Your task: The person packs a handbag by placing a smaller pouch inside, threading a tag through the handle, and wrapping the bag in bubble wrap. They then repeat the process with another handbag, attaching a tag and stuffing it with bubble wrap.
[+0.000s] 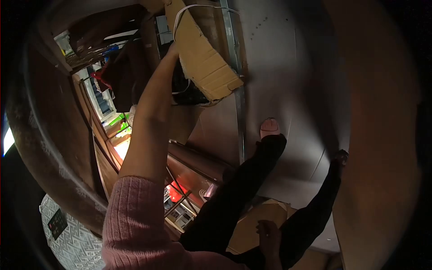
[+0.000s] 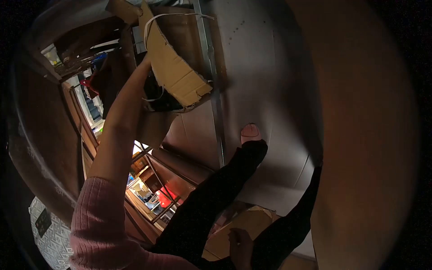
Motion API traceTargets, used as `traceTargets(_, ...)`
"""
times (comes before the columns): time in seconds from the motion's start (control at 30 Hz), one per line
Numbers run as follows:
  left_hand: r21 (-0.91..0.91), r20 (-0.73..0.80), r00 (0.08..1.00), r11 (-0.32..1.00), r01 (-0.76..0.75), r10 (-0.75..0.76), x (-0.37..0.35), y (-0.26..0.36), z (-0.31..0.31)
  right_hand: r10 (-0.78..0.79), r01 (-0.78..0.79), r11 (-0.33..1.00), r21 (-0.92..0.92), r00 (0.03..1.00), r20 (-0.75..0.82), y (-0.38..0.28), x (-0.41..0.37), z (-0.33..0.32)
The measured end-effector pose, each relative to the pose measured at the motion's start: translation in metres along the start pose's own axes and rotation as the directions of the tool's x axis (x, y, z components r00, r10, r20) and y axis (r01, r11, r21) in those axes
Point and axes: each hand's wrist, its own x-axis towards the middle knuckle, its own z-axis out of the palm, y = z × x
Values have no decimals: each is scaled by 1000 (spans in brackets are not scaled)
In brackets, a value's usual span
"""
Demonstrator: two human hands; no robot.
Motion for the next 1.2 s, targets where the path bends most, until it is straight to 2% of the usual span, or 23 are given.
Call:
traceTargets(0.07, -225, 327, 928, 968, -109, 181, 7, -11, -6, 28, -28, 999, 29, 1000, -10, -4, 5, -1)
traceTargets(0.1, -220, 325, 930, 970, -100, 169, 8, -10, -9, 50, -48, 997, 52, 998, -26, -5, 9, -3)
traceTargets(0.17, 65, 464, 830, 923, -380, 309, 8, -2, -18, 72, -70, 994, 88, 997, -28, -7, 16, -2)
traceTargets(0.2, 67, 461, 833, 923, -379, 308, 10, -10, -17, 88, -83, 988, 127, 995, -35, -9, 19, -1)
traceTargets(0.27, 163, 52, 931, 917, -365, 361, 13, -29, -11, 31, -26, 987, 160, 999, -32, -19, 20, 1)
traceTargets(0.3, 161, 48, 930, 916, -366, 364, 3, -25, -9, -27, 32, 982, 189, 999, -31, -25, 21, 2)
traceTargets(0.33, 231, -220, 947, 955, -184, 236, -18, -21, -7, -33, 38, 982, 183, 999, -31, -30, 22, 2)
traceTargets(0.37, 241, -478, 872, 970, 14, 106, -35, -15, -8, 45, -32, 981, 193, 997, -62, -35, 24, 1)
traceTargets(0.4, 52, -480, 875, 994, 94, -58, -42, -6, -16, 125, -103, 973, 207, 988, -94, -36, 25, 1)
traceTargets(0.43, 44, -479, 876, 995, 91, -59, -39, -3, -22, 122, -99, 974, 204, 987, -101, -35, 25, -1)
traceTargets(0.47, -444, -426, 868, 895, 46, -256, -32, 1, -30, 117, -95, 974, 208, 988, -97, -31, 25, -4)
traceTargets(0.5, -820, -282, 872, 572, -3, -400, -27, 5, -37, 113, -91, 972, 215, 989, -93, -29, 26, -6)
traceTargets(0.53, -859, -203, 941, 511, -38, -270, -27, 15, -45, 109, -85, 972, 219, 989, -101, -29, 26, -6)
traceTargets(0.57, -860, -198, 944, 508, -39, -263, -25, 26, -48, 109, -82, 963, 256, 990, -93, -28, 27, -6)
traceTargets(0.63, -940, 36, 965, 319, 121, -261, -16, 38, -53, 108, -79, 952, 297, 991, -83, -30, 28, -3)
traceTargets(0.77, -931, -40, 959, 359, 66, -279, -12, 44, -34, 132, -106, 928, 357, 990, -50, -34, 32, -2)
traceTargets(0.83, -926, 117, 992, 356, 127, -50, -29, 45, -21, 126, -97, 925, 367, 991, -53, -33, 34, 0)
traceTargets(0.87, -915, 138, 990, 378, 142, -37, -36, 50, -17, 119, -81, 913, 400, 990, -72, -33, 33, 2)
traceTargets(0.93, -917, 273, 962, 293, 270, -31, 11, 26, -24, 116, -63, 901, 429, 988, -98, -30, 34, 1)
traceTargets(0.97, -914, 312, 942, 232, 334, -124, 6, 32, -26, 123, -81, 900, 429, 990, -71, -26, 35, 0)
traceTargets(1.0, -914, 313, 942, 230, 334, -123, 2, 30, -28, 129, -99, 899, 427, 991, -41, -24, 36, -1)
traceTargets(1.07, -909, 323, 944, 298, 291, 64, -5, 28, -32, 135, -106, 898, 428, 990, -38, -26, 33, 0)
traceTargets(1.2, -934, 297, 949, 238, 267, 101, -17, 30, -28, 131, -100, 900, 425, 990, -46, -26, 32, 0)
